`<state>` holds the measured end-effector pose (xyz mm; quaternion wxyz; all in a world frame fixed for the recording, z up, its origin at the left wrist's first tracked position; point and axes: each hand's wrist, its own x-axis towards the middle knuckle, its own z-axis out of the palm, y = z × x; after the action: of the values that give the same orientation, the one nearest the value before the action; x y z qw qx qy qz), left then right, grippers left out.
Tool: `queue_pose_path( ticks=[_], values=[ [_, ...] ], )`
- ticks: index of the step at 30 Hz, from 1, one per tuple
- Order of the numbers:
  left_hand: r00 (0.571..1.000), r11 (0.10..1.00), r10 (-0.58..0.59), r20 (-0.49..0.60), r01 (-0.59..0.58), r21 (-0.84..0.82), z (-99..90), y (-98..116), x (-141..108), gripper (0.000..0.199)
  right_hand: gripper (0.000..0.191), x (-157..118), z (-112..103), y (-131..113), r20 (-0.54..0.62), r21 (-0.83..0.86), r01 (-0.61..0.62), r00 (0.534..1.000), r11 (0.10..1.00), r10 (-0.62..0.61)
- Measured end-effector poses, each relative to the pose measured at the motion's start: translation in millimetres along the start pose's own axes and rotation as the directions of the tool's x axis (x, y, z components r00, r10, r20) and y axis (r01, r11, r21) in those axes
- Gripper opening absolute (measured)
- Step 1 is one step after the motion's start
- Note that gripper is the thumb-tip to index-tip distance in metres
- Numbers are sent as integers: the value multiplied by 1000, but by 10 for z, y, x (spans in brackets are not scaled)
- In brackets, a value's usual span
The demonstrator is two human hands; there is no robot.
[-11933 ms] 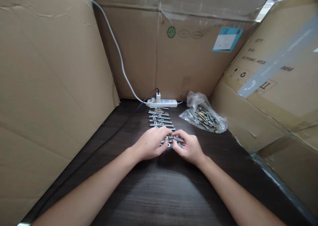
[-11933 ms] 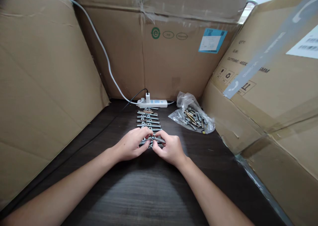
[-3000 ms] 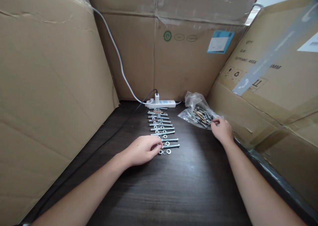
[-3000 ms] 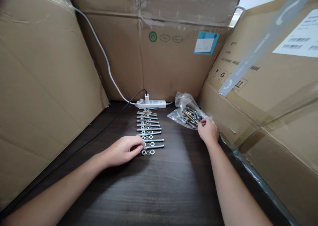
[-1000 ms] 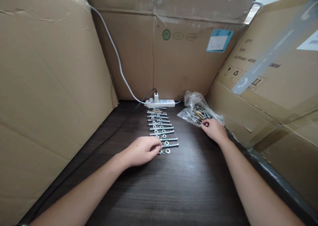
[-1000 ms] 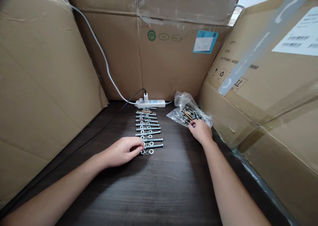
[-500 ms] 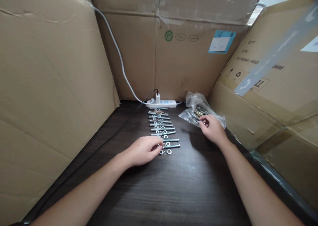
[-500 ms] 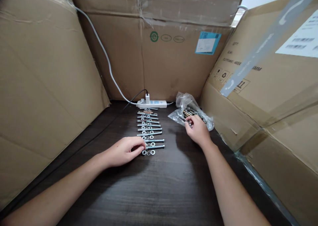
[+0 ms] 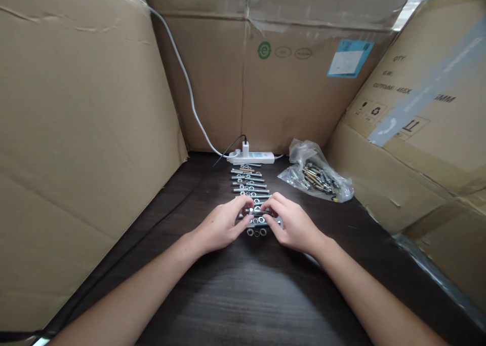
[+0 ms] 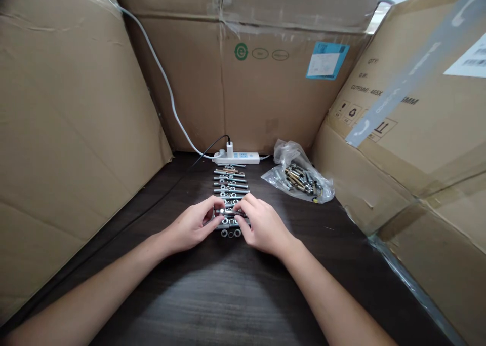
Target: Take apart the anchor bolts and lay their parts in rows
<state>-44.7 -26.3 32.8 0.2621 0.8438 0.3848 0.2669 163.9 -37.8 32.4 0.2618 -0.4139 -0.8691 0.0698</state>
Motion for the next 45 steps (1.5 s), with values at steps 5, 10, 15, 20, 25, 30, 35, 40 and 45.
queue_pose_path(
  ticks=[5,10,15,20,25,30,35,40,45],
  values=[
    [999,999,-35,6,35,19,-2,6,3,17,12,-6,30,-23,61,41,-80,995,996,78],
    [997,998,-50,60,49,30,-11,44,-3,16,19,-5,36,-101,155,43,-101,984,994,93],
    [995,999,-46,92,46,-1,-3,58,-12,17,24,-5,51,-106,192,36,-78,979,996,70],
    [994,999,-23,111,26,-29,-1,49,-9,14,24,-12,76,-87,168,13,-75,983,997,72],
    [991,999,-17,136,21,-29,-7,44,-8,13,21,-13,80,-99,141,3,-68,988,998,67],
    [988,1000,-6,157,11,-28,-11,54,-10,16,20,-18,95,-99,94,25,-74,993,997,72],
    [988,1000,8,152,-6,-12,-7,45,-6,22,19,-26,112,-111,49,51,-60,997,997,58],
    [989,999,35,143,-35,-1,3,16,3,35,19,-25,119,-133,50,74,-42,998,996,38],
    [996,1000,9,93,-7,-28,-2,44,0,33,18,-18,114,-133,50,78,-58,997,995,54]
  ],
)
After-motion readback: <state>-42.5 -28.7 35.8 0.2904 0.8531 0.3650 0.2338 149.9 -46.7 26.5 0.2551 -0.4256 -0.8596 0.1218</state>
